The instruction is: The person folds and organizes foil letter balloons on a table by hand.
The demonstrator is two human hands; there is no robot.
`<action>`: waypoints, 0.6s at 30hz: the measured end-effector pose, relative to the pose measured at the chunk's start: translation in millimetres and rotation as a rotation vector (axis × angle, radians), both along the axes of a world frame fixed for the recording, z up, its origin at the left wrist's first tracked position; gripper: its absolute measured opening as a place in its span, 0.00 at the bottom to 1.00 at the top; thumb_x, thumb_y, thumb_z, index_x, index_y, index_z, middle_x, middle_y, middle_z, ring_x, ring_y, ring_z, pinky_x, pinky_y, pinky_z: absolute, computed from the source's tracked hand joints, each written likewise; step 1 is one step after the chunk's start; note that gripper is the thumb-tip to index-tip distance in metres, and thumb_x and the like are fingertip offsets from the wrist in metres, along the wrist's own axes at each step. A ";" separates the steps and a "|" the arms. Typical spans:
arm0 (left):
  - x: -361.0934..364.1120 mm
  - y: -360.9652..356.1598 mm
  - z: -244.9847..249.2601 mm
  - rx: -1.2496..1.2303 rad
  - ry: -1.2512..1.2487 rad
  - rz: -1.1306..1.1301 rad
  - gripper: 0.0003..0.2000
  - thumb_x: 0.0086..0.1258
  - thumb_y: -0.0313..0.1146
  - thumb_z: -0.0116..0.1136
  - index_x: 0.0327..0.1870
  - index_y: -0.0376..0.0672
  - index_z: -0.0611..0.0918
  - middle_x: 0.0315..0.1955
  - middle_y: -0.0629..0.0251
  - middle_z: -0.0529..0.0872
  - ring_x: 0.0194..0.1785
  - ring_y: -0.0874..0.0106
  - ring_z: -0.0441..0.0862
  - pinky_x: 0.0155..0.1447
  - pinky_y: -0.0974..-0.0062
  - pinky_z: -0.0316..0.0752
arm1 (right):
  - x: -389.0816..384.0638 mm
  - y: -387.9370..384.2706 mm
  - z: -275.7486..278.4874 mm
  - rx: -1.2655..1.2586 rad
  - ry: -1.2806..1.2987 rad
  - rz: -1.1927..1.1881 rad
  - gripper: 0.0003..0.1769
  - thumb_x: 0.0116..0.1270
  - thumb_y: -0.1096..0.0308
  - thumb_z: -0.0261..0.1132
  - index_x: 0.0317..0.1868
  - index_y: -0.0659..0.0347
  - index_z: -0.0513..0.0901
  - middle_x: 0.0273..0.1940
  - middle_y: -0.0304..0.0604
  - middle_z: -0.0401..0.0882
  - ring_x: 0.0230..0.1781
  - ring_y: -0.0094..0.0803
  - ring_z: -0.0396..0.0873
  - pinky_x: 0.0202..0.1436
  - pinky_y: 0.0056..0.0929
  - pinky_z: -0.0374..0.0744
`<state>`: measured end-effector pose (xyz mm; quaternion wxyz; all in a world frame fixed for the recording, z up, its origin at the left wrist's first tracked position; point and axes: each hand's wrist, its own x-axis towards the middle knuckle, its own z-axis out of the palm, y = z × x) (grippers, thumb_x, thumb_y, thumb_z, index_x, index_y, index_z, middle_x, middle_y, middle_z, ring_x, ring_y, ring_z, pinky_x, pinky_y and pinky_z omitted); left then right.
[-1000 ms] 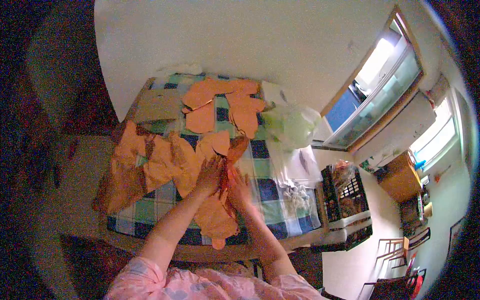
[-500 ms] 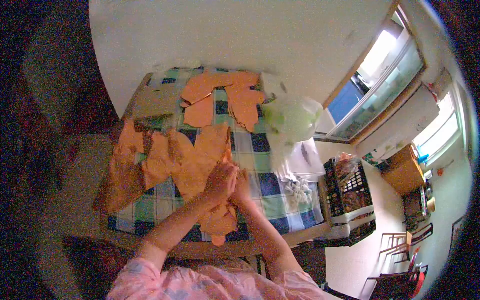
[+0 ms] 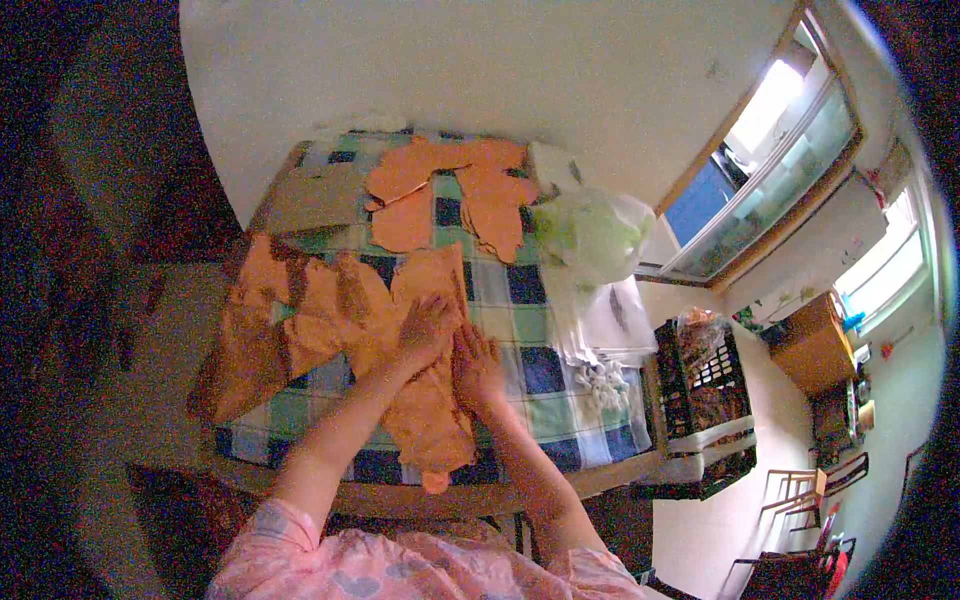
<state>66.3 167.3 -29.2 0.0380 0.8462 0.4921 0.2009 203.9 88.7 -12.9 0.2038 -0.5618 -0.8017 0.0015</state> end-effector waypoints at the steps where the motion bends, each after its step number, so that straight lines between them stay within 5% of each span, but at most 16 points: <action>1: 0.9 2.2 -2.4 -0.002 -0.039 -0.010 0.20 0.69 0.36 0.45 0.61 0.41 0.71 0.64 0.57 0.67 0.70 0.58 0.59 0.71 0.53 0.50 | 0.3 -0.5 0.9 -0.010 0.002 0.000 0.27 0.64 0.70 0.52 0.65 0.65 0.65 0.66 0.52 0.62 0.70 0.49 0.57 0.70 0.53 0.54; 6: 0.3 -1.0 1.4 0.118 -0.211 -0.029 0.22 0.70 0.39 0.45 0.63 0.43 0.70 0.66 0.55 0.65 0.71 0.57 0.58 0.72 0.50 0.49 | -3.9 -2.6 5.8 -0.008 -0.003 -0.012 0.28 0.64 0.70 0.52 0.66 0.64 0.64 0.67 0.51 0.62 0.70 0.47 0.57 0.70 0.53 0.54; 18: 0.8 12.2 -3.9 0.080 -0.020 0.005 0.21 0.71 0.42 0.41 0.62 0.47 0.71 0.63 0.60 0.69 0.69 0.61 0.60 0.69 0.49 0.50 | -2.7 -1.6 5.6 -0.037 0.024 -0.011 0.24 0.66 0.70 0.53 0.63 0.64 0.68 0.66 0.50 0.64 0.68 0.47 0.59 0.70 0.53 0.55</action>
